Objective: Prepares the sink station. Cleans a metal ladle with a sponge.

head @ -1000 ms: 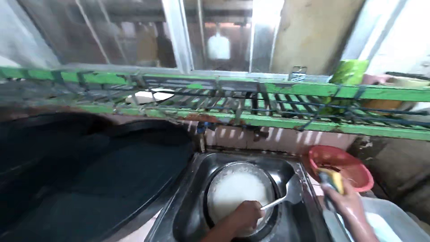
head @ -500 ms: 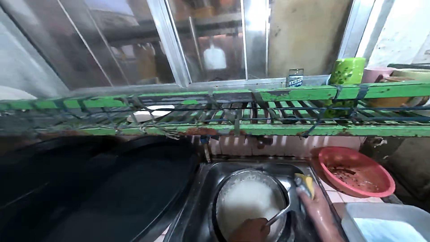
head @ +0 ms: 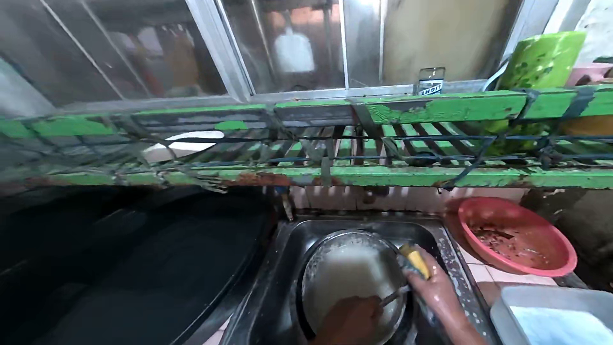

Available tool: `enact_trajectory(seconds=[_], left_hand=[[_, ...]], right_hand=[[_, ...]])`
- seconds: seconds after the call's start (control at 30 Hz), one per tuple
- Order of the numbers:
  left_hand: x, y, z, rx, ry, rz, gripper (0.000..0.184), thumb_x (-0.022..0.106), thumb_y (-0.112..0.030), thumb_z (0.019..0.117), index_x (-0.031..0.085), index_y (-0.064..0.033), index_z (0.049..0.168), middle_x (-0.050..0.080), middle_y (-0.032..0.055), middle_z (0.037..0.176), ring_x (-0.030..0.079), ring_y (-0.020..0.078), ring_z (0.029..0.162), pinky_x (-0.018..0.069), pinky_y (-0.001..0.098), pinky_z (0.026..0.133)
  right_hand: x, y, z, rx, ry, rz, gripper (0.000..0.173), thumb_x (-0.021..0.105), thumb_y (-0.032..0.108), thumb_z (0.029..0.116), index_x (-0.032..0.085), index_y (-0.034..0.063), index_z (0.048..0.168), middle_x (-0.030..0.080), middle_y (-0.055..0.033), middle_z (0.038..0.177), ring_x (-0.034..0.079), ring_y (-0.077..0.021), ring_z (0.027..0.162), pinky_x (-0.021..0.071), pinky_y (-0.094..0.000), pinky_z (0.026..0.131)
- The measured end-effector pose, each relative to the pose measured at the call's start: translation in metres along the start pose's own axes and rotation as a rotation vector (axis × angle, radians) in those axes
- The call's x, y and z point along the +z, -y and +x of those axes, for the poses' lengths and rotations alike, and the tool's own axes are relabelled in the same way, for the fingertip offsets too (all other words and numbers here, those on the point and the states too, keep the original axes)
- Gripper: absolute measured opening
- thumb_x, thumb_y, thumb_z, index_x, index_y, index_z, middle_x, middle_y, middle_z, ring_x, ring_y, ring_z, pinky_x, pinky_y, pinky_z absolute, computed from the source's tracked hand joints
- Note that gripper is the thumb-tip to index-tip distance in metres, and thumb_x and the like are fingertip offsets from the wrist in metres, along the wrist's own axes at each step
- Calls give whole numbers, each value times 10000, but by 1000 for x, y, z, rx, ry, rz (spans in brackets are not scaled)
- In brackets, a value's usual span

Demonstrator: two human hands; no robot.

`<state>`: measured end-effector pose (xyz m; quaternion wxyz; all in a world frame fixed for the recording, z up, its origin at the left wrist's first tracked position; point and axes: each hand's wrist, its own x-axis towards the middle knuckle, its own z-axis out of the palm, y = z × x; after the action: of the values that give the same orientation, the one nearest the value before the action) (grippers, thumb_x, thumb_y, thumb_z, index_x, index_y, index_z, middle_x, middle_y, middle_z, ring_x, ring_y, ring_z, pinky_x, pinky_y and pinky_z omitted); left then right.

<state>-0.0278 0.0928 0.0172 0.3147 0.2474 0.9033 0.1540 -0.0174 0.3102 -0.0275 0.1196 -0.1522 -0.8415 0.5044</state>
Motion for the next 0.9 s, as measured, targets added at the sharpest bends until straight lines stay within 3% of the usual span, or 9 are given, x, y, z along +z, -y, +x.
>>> enact_trajectory(seconds=[0.07,0.17,0.3,0.4,0.57,0.67,0.73,0.8,0.9], left_hand=[[4,2,-5,-2,6,-14,469,336,-393,1119,582,-133,1421,705,221,1171,669,424,1122,503,643,941],[10,7,-8,40,-37,-89,461,368,-404,1109,596,-146,1415,717,213,1130,685,410,1079,510,636,919],[-4,25,-15,75,69,-229,482,476,-385,1084,518,-161,1509,672,220,1265,649,399,1157,473,623,1006],[-6,51,-32,-27,54,-204,450,463,-392,1092,618,-86,1384,675,215,1248,642,386,1169,473,600,1019],[-1,22,-39,-143,-28,-184,442,437,-416,1092,649,-105,1323,700,189,1183,666,377,1122,502,611,955],[8,7,-13,-117,-96,-289,424,436,-381,1092,650,-73,1290,690,194,1174,660,367,1114,506,588,956],[11,1,0,-115,-124,-340,405,455,-349,1091,647,-54,1290,680,205,1204,650,370,1148,501,589,983],[8,-4,1,-120,-107,-311,400,440,-316,1096,621,-59,1343,668,208,1257,636,374,1197,490,589,1007],[10,-8,-13,-147,-43,-231,394,420,-320,1096,617,-78,1337,680,201,1230,651,382,1166,508,608,956]], right_hand=[[-16,-14,27,258,-27,235,584,738,136,896,526,37,1431,648,-214,1266,653,-303,1120,540,-519,944],[-37,-28,42,446,-6,398,608,678,125,927,455,97,1492,618,-204,1289,645,-298,1091,554,-515,881],[-45,-23,45,437,-74,514,549,664,109,943,474,70,1457,650,-158,1164,661,-224,946,573,-435,774],[-52,-35,52,390,-153,515,529,666,120,931,485,48,1422,661,-152,1118,673,-215,908,588,-430,743],[-20,-10,22,128,-208,-73,619,730,211,928,497,-10,1457,615,-277,1324,618,-400,1199,477,-609,1020],[23,7,-13,-287,-27,-295,613,784,216,858,597,12,1405,566,-263,1440,499,-493,1358,346,-645,1165],[49,7,-33,-487,27,-253,563,758,237,843,645,2,1342,626,-212,1390,545,-451,1336,351,-631,1174],[50,0,-29,-493,30,-211,600,758,235,832,626,-23,1357,619,-195,1409,531,-413,1369,281,-619,1216],[17,-11,7,-215,-10,-355,672,741,248,914,500,-34,1475,453,-267,1545,400,-464,1452,230,-609,1240]])
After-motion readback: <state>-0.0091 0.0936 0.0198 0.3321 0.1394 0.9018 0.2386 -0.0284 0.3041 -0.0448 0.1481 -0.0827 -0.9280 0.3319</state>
